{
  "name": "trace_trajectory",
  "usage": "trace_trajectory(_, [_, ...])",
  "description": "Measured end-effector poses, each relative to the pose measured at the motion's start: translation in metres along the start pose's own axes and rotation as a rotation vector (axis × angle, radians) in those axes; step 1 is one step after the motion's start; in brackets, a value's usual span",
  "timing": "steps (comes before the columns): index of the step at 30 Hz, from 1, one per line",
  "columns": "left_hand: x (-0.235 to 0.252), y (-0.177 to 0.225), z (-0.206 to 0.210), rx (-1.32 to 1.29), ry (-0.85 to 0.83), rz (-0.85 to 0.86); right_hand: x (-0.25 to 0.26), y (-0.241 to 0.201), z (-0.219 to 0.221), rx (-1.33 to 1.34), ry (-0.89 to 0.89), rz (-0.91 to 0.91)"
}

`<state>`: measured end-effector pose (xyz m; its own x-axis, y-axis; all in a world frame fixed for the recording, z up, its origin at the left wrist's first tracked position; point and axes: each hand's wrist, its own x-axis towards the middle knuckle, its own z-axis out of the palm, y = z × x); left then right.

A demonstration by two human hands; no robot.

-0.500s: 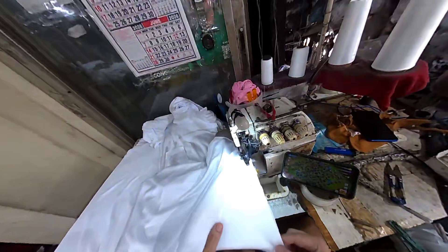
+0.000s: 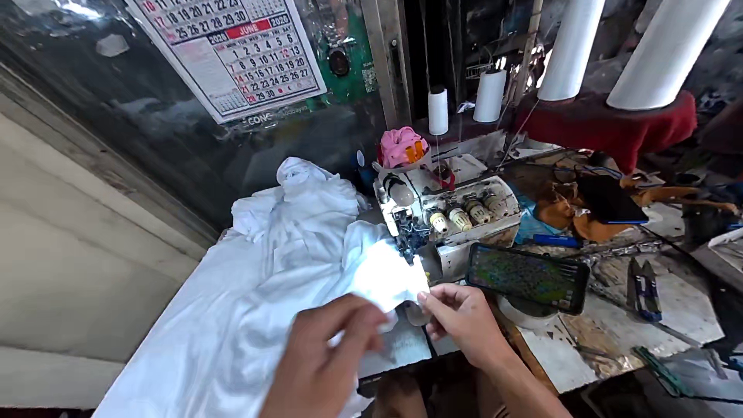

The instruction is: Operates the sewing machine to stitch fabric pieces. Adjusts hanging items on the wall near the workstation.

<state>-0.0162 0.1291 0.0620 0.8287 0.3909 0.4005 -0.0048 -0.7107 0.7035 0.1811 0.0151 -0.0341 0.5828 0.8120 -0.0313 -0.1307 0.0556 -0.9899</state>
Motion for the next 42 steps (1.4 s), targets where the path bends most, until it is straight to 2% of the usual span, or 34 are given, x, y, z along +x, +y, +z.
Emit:
trace_trajectory(3, [0.035,-0.041,0.067,0.45,0.265,0.022,-0.002,-0.001,0.002,0.022,0.04,-0.006])
trace_trajectory(5, [0.044,-0.071,0.082,0.565,0.348,0.034,0.003,-0.002,0.002,0.022,0.065,-0.003])
trace_trajectory(8, [0.057,-0.092,0.072,0.568,0.338,0.072,0.021,-0.003,0.013,0.036,0.167,0.016])
trace_trajectory(11, [0.07,-0.093,0.051,0.502,0.259,-0.052,0.033,-0.003,0.022,0.003,0.221,-0.019])
trace_trajectory(14, [0.054,-0.093,0.054,0.417,0.316,-0.214,0.017,0.002,0.017,-0.01,0.119,-0.096])
trace_trajectory(16, [0.047,-0.096,0.054,0.448,0.33,-0.259,0.004,0.006,0.015,-0.051,-0.009,-0.134])
trace_trajectory(20, [0.033,-0.078,0.027,0.637,0.241,-0.307,-0.016,0.0,0.011,-0.233,-0.347,-0.169])
trace_trajectory(22, [0.015,-0.06,0.027,0.694,0.223,-0.286,-0.026,-0.008,0.009,-0.294,-0.412,-0.206])
trace_trajectory(24, [0.001,-0.036,0.049,0.613,0.166,-0.228,-0.028,-0.011,0.002,-0.327,-0.417,-0.272])
trace_trajectory(26, [-0.003,-0.025,0.086,0.44,0.066,-0.112,-0.022,-0.016,-0.009,-0.336,-0.284,-0.27])
trace_trajectory(28, [0.002,-0.025,0.103,0.314,-0.042,-0.014,-0.005,-0.019,-0.014,-0.353,0.032,-0.278])
trace_trajectory(30, [0.002,-0.023,0.087,0.25,-0.14,0.003,0.006,-0.017,-0.012,-0.397,0.22,-0.326])
trace_trajectory(34, [-0.028,-0.035,0.023,0.178,-0.176,-0.12,-0.007,0.001,-0.006,-0.351,0.218,-0.409])
trace_trajectory(36, [-0.032,-0.036,0.01,0.063,-0.093,-0.104,-0.025,0.007,-0.006,-0.245,0.167,-0.41])
trace_trajectory(38, [-0.023,-0.036,0.017,-0.006,-0.048,-0.039,-0.042,0.001,-0.001,-0.148,0.018,-0.428])
trace_trajectory(40, [-0.008,-0.047,0.022,0.183,-0.196,0.023,-0.054,-0.018,0.001,-0.118,-0.165,-0.503])
trace_trajectory(42, [0.002,-0.05,0.008,0.369,-0.355,0.028,-0.066,-0.037,-0.007,-0.123,-0.309,-0.579])
